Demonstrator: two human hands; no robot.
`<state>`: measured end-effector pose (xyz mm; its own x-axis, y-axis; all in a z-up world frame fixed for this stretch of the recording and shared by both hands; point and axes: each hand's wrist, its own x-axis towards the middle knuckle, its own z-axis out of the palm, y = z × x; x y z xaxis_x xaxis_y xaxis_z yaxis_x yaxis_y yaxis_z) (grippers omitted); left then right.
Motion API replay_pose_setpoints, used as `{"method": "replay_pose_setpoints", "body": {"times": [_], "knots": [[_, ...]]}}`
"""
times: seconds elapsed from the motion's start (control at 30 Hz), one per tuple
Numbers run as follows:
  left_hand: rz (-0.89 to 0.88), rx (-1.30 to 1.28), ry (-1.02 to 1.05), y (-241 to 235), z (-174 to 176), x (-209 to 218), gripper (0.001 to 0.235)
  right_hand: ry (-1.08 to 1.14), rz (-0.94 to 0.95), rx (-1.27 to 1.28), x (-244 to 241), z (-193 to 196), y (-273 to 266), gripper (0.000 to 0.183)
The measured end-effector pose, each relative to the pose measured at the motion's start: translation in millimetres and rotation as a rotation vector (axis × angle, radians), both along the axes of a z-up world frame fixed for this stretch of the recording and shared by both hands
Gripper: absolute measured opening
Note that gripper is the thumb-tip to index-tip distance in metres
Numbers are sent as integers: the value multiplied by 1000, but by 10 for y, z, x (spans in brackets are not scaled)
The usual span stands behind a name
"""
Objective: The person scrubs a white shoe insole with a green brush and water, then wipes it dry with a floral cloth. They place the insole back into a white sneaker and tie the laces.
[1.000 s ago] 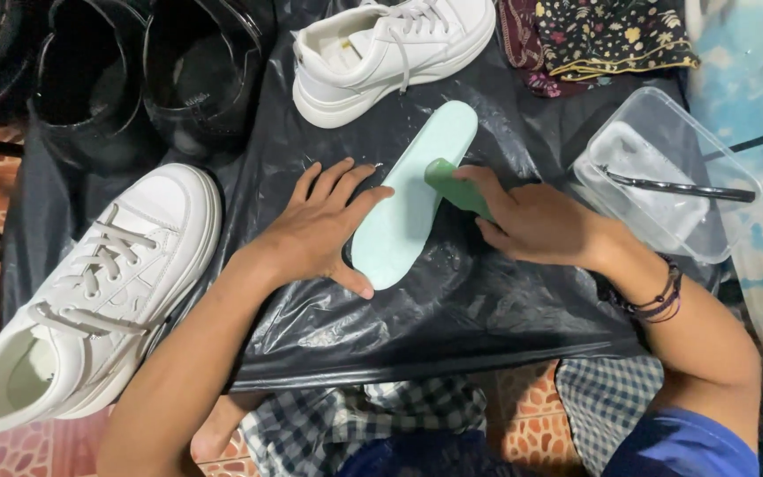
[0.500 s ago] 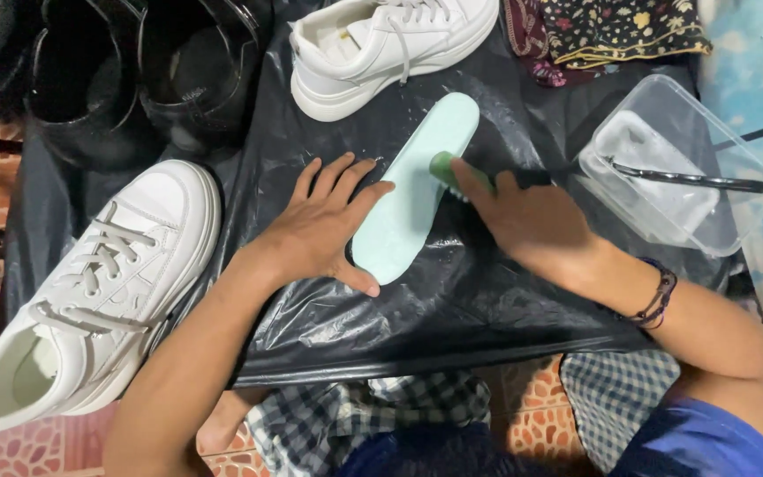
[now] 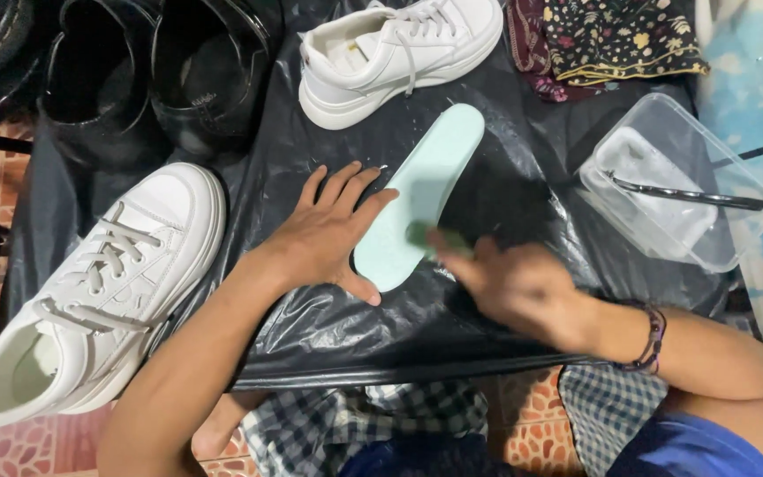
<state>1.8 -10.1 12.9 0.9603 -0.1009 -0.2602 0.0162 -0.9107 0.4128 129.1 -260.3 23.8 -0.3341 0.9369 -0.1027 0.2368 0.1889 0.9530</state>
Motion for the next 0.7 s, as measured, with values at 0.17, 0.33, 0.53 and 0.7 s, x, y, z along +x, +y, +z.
{"method": "replay_pose_setpoints", "body": {"times": [0.17,0.33,0.53,0.7], "knots": [[-8,6,-8,5,4,-3,131,-205,-319,153,-31,-839,-377,51],[-8,7,-10,-1,-3,-6,130,-548,-67,259,44,-298,-215,39],[-10,28,-27,-13,17,-6,129,725,-339,-105,-149,-285,-111,77],[-71,133,-169,-96,-48,-30,124,1158,-1132,-308,110,110,122,79]]}}
